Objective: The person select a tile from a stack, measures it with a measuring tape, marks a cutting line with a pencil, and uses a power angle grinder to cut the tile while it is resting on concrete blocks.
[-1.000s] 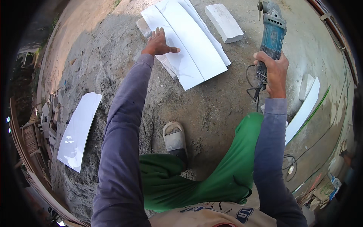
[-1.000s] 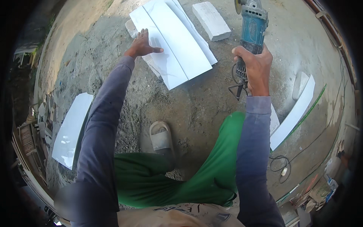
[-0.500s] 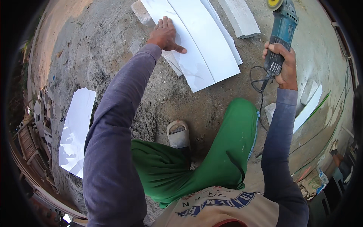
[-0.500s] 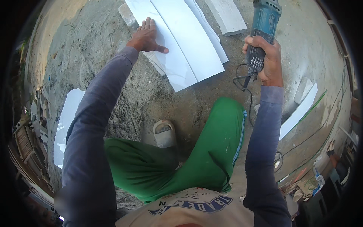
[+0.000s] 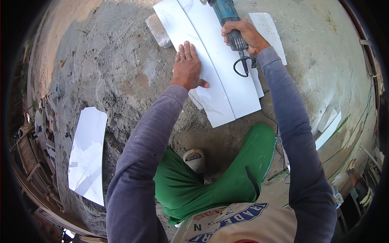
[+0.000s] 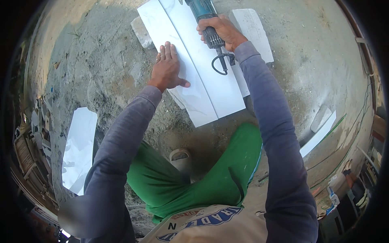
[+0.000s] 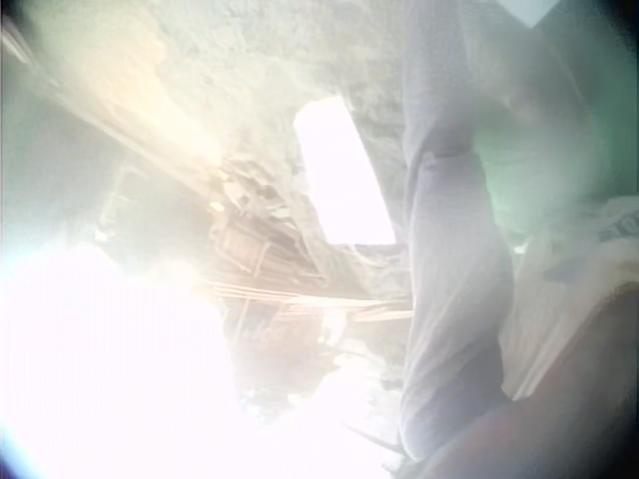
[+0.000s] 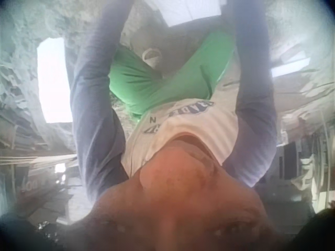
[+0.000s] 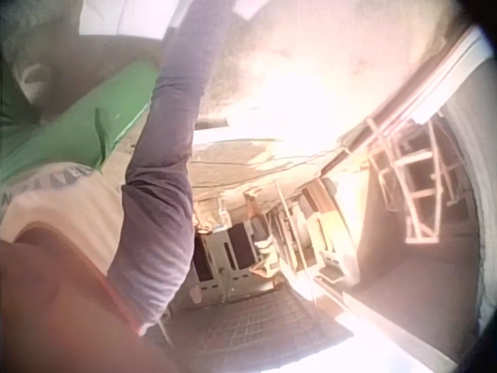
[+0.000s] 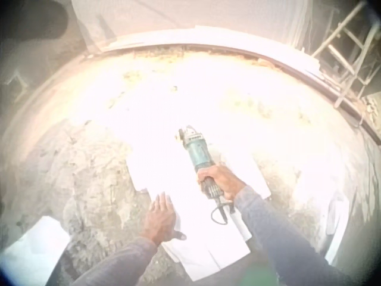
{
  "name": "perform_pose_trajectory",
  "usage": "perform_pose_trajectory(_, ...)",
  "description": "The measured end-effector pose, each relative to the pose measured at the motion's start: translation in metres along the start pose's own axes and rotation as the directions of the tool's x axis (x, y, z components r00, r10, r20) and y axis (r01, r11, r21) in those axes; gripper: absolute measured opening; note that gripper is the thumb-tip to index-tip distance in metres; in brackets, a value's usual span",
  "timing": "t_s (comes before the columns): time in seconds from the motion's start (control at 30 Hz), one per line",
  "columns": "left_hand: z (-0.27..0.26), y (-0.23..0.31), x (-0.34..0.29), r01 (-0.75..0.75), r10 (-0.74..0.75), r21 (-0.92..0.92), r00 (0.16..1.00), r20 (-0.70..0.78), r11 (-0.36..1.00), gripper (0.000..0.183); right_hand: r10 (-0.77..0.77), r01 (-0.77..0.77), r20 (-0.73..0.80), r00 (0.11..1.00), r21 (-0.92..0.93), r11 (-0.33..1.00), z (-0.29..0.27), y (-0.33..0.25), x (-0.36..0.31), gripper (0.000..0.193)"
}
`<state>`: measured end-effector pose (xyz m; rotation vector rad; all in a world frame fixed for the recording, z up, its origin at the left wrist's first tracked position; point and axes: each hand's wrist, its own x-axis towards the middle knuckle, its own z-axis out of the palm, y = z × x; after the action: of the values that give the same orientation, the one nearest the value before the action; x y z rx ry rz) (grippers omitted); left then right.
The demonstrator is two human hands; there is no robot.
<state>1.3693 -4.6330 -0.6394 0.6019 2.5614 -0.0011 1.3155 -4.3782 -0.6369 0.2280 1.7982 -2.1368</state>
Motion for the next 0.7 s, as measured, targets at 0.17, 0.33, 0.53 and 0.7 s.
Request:
perform_pose_trajectory(0.17, -0.002, 0.0, 0.0, -0.006, 0.005, -0.063, 1.0, -0.006, 0.998, 0.161, 0.114, -0.115, 0.075, 0.991, 0.002, 0.993, 0.027, 0.008, 0.066, 0.037)
perform_pose_trajectory(0.33, -0.001, -0.001, -0.001, 0.0, 0.002, -0.121, 1.0, 0.012, 0.993, 0.161, 0.129, -0.128, 0.084, 0.988, -0.013, 0.992, 0.04, 0.01, 0.101, 0.036)
perform_pose_trajectory(0.53, -0.005, 0.001, 0.003, 0.001, 0.003, -0.109, 0.999, 0.035, 0.994, 0.161, 0.096, -0.093, 0.067, 0.993, -0.039, 0.995, 0.035, 0.01, 0.129, 0.035)
perform_pose_trajectory(0.7, -0.004, 0.0, 0.001, 0.006, -0.001, -0.112, 0.999, 0.04, 0.994, 0.161, 0.107, -0.1, 0.061, 0.992, -0.108, 0.989, 0.041, 0.008, 0.132, 0.035)
